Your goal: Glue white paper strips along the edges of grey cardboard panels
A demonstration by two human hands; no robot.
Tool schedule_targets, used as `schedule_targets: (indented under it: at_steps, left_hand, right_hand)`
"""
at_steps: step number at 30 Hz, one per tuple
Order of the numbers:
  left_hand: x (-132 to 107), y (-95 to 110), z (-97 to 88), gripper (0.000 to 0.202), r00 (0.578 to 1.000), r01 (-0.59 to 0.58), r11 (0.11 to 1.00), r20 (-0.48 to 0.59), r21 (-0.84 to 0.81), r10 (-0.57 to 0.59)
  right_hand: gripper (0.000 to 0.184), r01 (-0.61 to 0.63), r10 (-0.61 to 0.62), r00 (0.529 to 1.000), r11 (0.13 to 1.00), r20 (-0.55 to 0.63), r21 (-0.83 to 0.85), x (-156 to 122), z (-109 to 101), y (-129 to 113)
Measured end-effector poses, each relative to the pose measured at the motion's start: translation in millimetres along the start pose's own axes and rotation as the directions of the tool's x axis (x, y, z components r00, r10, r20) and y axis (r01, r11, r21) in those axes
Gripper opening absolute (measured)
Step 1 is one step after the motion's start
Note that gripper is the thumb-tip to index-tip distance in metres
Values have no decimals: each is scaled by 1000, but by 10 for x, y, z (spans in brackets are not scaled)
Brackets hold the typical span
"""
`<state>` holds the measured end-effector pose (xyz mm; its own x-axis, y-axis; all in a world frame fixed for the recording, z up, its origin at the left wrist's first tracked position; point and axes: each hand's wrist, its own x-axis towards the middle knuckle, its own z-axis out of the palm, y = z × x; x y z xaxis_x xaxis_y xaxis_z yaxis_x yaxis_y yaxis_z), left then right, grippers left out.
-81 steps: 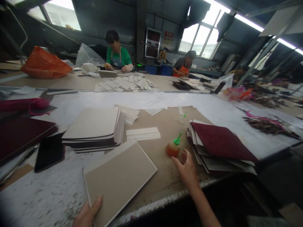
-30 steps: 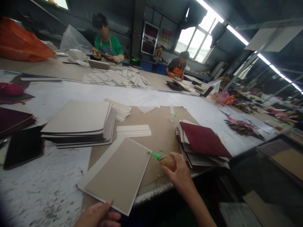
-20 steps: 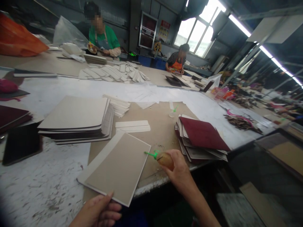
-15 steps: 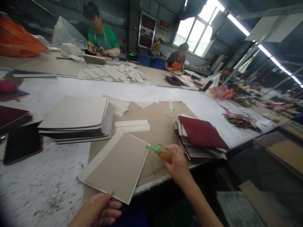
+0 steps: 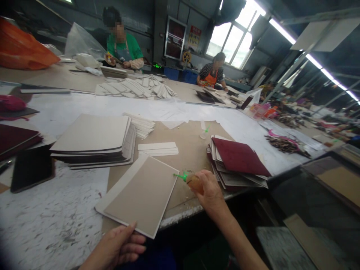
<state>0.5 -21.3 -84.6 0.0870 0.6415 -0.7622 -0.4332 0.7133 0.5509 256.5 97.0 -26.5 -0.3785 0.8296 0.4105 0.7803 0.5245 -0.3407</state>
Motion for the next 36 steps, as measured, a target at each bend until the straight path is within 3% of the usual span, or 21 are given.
schedule_targets:
  at_steps: [6, 14, 21, 26, 32, 36]
  left_hand:
    - [-8, 0, -1, 41, 1000, -21, 1000, 20, -17, 21]
    - [-24, -1, -4, 42, 999, -39, 999, 26, 17, 39]
    - [-113, 59, 26, 29, 999, -20, 1000, 31, 22, 19]
    - [-189, 95, 37, 29, 995, -76, 997, 73, 22, 75]
    - [-197, 82, 43, 28, 996, -71, 997, 48, 33, 69]
    - [-188, 74, 55, 28, 996, -75, 996, 48, 40, 73]
  right_hand:
    - [32, 34, -34, 999, 999, 19, -14, 23, 18, 28]
    - [33, 44, -52, 994, 996, 100, 79, -254, -105, -256]
    - [36, 64, -97, 971, 986, 218, 156, -473, -198, -475]
    - [39, 69, -124, 954, 977, 272, 201, -568, -257, -588]
    - [37, 53, -115, 951, 976, 288, 212, -547, -240, -556]
    - [34, 8, -42, 976, 987, 213, 158, -434, -155, -411]
